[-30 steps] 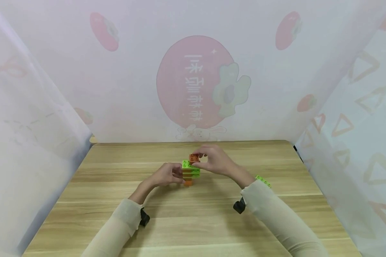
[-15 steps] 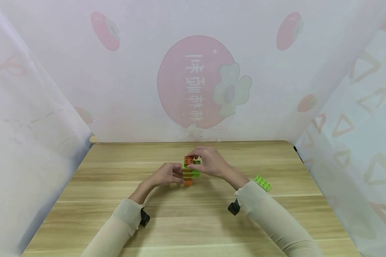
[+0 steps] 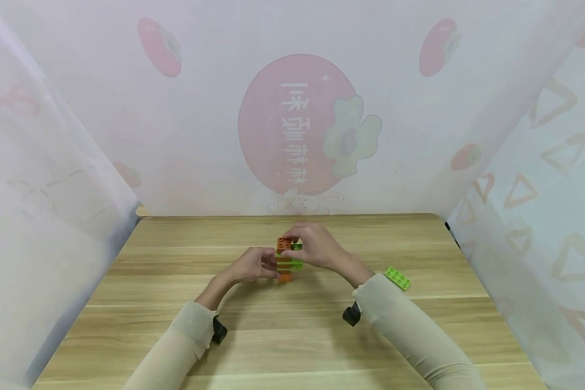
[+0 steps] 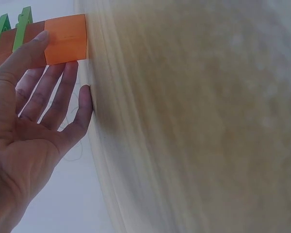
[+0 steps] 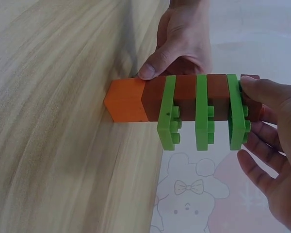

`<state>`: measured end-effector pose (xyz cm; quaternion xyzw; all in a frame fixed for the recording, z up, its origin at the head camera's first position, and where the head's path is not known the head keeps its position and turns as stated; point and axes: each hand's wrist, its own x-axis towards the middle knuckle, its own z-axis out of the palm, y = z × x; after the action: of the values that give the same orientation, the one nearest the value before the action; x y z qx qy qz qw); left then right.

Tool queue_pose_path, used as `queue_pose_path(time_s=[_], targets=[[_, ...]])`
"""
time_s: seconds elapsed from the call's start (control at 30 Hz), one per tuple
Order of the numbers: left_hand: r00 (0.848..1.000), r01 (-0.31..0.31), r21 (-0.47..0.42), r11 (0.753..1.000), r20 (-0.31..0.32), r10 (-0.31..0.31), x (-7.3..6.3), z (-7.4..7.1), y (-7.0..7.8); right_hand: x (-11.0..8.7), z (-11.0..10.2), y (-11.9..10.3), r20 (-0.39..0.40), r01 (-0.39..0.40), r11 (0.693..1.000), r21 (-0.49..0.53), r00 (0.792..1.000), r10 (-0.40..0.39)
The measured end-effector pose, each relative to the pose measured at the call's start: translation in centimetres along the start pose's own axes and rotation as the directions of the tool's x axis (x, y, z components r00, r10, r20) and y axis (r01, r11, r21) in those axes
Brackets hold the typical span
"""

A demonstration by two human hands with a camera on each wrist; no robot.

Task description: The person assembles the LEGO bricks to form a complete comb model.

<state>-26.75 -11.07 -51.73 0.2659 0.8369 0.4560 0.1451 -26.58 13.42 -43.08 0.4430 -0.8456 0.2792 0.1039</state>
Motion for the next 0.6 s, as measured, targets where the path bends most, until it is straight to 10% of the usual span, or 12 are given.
queue_pose_path(time_s=[0.6], targets=[[1.0, 0.002, 0.0, 1.0, 0.001, -0.002, 0.13, 0.02, -0.14, 0.82, -0.48, -0.63, 0.088, -0.103, 0.995, 0.012, 0.991, 0.101]])
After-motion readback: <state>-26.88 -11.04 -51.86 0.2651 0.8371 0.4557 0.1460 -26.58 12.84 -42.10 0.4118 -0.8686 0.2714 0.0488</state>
